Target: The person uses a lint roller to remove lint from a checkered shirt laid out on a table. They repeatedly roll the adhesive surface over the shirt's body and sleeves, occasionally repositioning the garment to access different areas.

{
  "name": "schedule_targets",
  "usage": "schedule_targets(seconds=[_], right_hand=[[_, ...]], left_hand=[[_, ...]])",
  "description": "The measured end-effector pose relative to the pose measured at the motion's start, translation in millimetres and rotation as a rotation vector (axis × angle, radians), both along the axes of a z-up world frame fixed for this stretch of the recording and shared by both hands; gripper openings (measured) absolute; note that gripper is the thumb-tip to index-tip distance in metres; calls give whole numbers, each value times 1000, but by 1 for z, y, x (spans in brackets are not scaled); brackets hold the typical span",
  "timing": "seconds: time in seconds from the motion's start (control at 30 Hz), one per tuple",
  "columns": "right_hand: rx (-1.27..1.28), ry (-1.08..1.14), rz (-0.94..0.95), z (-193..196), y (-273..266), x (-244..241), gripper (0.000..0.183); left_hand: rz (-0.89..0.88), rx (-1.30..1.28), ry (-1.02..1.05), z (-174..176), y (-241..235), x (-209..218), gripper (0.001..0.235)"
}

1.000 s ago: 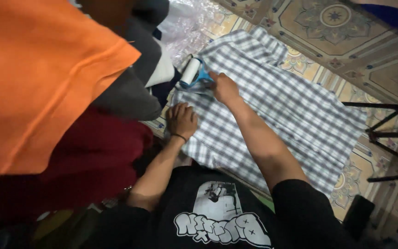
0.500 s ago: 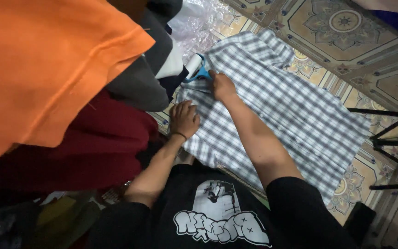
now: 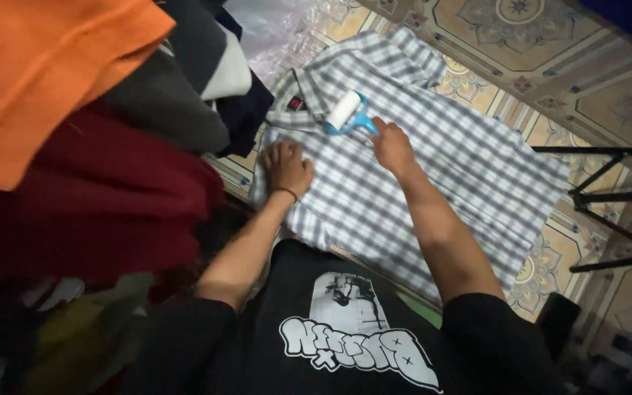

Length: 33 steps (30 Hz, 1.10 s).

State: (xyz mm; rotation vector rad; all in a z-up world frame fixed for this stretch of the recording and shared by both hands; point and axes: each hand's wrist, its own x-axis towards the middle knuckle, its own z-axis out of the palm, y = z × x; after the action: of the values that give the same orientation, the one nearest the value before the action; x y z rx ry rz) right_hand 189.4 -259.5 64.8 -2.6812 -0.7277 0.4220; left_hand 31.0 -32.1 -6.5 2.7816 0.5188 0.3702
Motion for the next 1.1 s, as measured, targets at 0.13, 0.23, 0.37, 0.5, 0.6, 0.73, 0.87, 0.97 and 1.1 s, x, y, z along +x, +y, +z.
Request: schedule_targets(seconds=[0.13,0.23,0.37,0.5,0.6,0.73,0.87,0.97,1.1], right_hand=[[111,110,-98,-5,-56,-13,51],[63,149,-153,-1,-95,-23,53],[64,173,-224,1,-146,-37,52],[184,179,-319,22,-187,-71,48],[196,108,-345,24,-230,-89,47],[226,88,-405,-28,-302,-107,48],[152,33,-406,-41,-351,-128,49],[215,-28,-439,-40,-366,-151,47],[79,-142,-666,-30,-357,-180,48]], left_hand=[[-222,-80,41,28,-31,9,41],[-357,-171,-28,12,-62,17,47],[-471,-137,56,23,-101,29,46],[-587,-168,174,30,-142,37,55],[-669,-194,309,50,-171,33,60],[-689,-94,440,48,-195,29,65],[-650,31,542,50,-198,27,66],[-655,55,525,53,-198,24,65],[-635,86,522,50,-199,24,66]])
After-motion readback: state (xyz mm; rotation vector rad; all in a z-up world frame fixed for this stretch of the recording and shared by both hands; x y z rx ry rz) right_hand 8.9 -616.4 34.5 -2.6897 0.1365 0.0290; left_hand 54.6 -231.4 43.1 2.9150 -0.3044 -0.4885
